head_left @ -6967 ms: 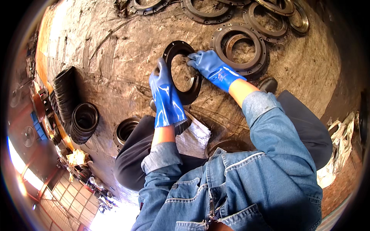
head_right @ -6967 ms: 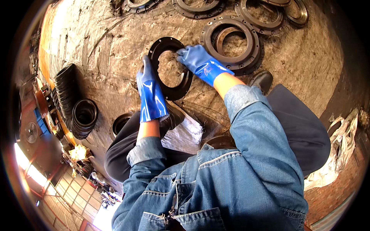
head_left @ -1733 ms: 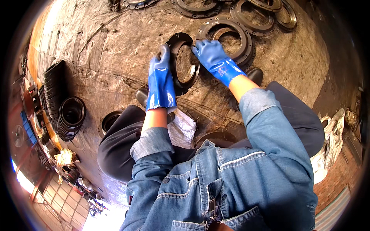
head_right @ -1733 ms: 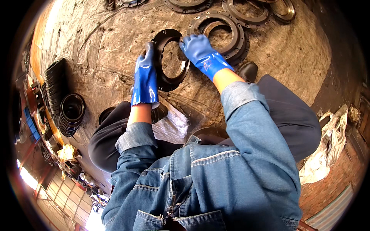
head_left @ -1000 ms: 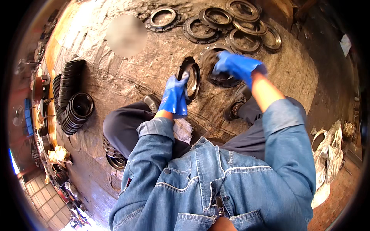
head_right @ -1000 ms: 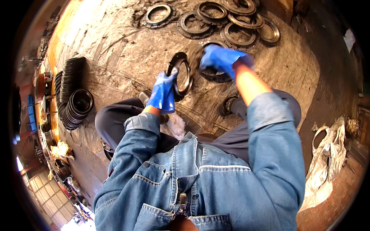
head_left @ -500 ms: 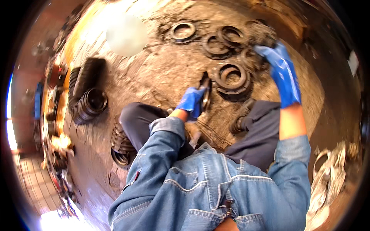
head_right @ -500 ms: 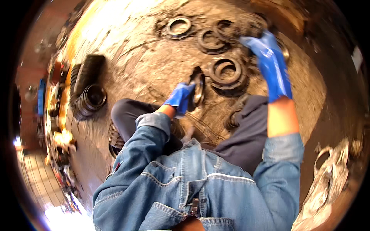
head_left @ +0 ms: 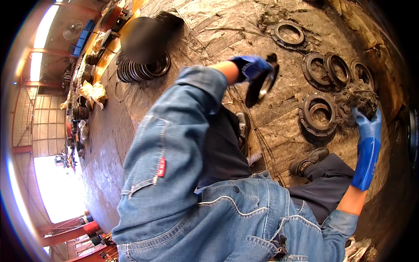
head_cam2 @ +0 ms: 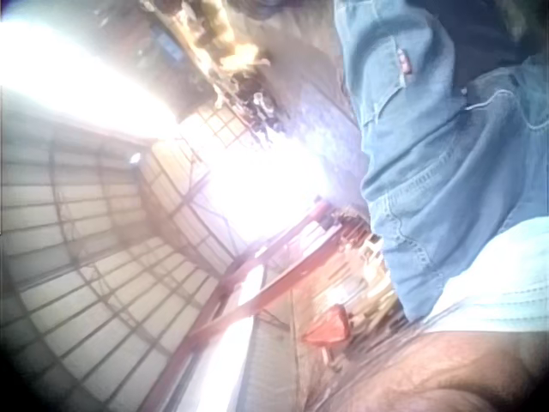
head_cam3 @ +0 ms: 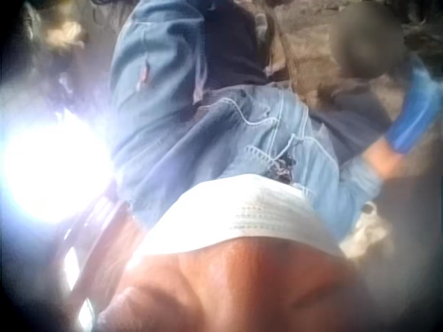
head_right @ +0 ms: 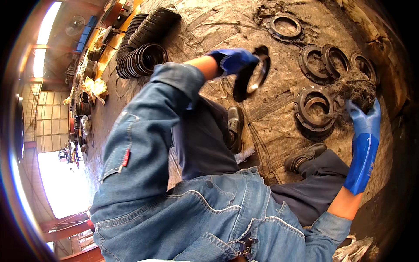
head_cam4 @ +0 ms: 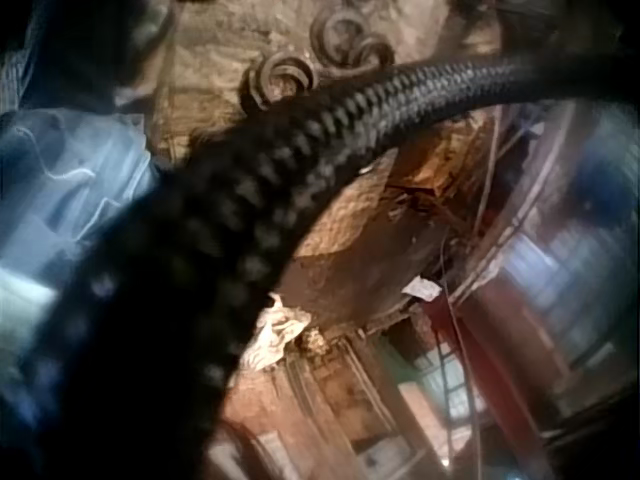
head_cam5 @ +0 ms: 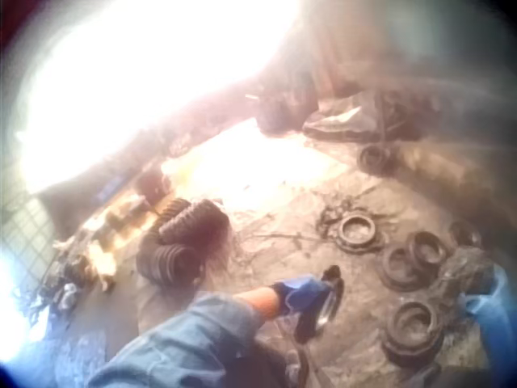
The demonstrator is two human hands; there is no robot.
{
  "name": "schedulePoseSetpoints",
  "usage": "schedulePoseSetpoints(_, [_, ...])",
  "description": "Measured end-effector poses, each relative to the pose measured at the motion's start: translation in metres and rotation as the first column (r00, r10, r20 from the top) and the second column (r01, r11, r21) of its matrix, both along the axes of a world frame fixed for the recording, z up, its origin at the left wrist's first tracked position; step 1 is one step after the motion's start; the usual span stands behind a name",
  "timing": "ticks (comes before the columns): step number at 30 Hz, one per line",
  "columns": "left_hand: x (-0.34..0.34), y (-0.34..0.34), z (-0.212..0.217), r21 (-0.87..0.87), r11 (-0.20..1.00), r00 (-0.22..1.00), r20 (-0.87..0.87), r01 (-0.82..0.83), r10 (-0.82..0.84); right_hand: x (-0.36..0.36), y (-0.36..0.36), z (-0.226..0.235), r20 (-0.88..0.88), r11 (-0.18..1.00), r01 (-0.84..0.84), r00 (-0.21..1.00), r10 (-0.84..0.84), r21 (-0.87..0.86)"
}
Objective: The person sits on the floor and cleans dark metal rings by hand, removing debris and dirt from the surfaces. They handle the rings one at a time, turning them over to wipe different sides before placing them into a stack.
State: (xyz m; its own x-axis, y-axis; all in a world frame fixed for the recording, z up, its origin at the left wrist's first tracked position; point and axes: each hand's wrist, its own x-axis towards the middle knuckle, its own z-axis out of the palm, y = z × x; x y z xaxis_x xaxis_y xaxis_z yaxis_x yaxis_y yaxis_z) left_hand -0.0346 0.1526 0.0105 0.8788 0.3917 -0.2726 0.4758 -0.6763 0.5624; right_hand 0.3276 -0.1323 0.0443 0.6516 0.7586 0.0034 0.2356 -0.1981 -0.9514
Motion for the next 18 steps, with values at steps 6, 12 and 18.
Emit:
schedulePoseSetpoints(6, [-0.117,0.020,0.011,-0.091,0.846,0.850,-0.019,-0.526,0.526,0.033,-0.006,-0.025,0.007,1.000,0.012,1.000,-0.012,0.015])
schedulePoseSetpoints(12, [-0.190,-0.005,-0.020,-0.525,0.094,0.211,-0.167,-0.846,0.963,0.058,-0.013,-0.037,-0.153,0.989,0.076,0.984,-0.094,-0.124])
schedulePoseSetpoints(18, [-0.263,-0.029,-0.090,-0.560,-0.025,0.020,-0.074,-0.828,0.997,0.031,-0.004,-0.033,-0.221,0.992,0.096,0.969,-0.113,-0.087])
